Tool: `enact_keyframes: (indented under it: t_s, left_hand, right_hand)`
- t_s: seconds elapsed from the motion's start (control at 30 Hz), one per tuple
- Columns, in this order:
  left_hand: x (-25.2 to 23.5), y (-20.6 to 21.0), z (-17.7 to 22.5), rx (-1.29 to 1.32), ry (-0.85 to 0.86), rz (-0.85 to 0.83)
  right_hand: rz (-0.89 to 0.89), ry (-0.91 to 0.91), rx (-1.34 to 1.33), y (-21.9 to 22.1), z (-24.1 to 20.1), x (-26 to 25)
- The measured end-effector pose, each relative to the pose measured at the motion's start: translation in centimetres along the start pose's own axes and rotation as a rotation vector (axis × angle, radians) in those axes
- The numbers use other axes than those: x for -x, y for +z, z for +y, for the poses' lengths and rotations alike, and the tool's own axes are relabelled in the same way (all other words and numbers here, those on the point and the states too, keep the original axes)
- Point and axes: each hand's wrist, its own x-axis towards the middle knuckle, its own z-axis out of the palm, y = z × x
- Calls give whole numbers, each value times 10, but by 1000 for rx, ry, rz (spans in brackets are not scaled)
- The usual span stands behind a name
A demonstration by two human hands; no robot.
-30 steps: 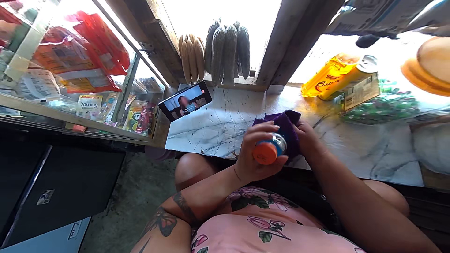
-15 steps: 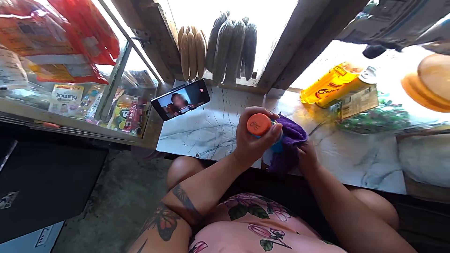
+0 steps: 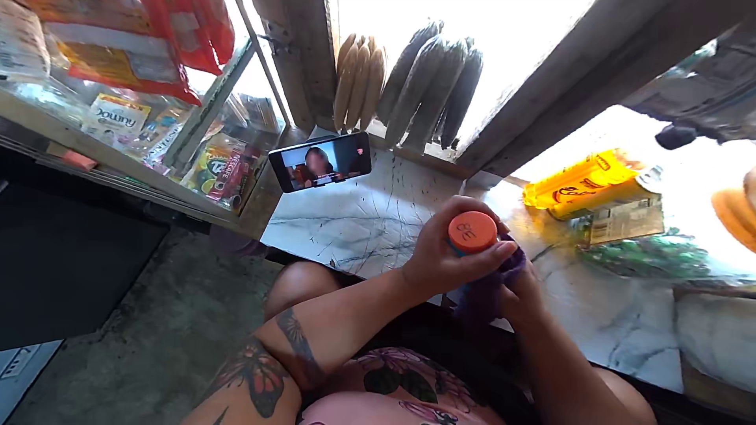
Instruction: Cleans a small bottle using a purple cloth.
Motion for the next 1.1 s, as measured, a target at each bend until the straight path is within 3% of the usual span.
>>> enact_keyframes:
  t_s: [0.2, 0.33, 0.43, 0.63, 0.8, 0.9, 1.1]
  left_hand:
    - [5, -3, 1, -8, -8, -9]
    - [7, -3, 1, -17, 30, -22]
    - [9, -1, 3, -21, 33, -22]
    - [9, 0, 2, -21, 29, 0]
    - [11, 1, 2, -22, 52, -28]
    - [11, 2, 3, -23, 43, -20]
    - [11, 0, 4, -53, 41, 12]
  right_hand:
    - [131, 62, -264, 8, 3, 8]
    - [-30, 15, -110, -2, 5, 8]
    - [-20, -3, 13, -2, -4, 8]
    - [122, 37, -197, 8, 0, 18]
    - [16, 19, -164, 3, 3, 15]
    - [15, 23, -78, 2, -4, 12]
    - [65, 57, -211, 3, 1, 20]
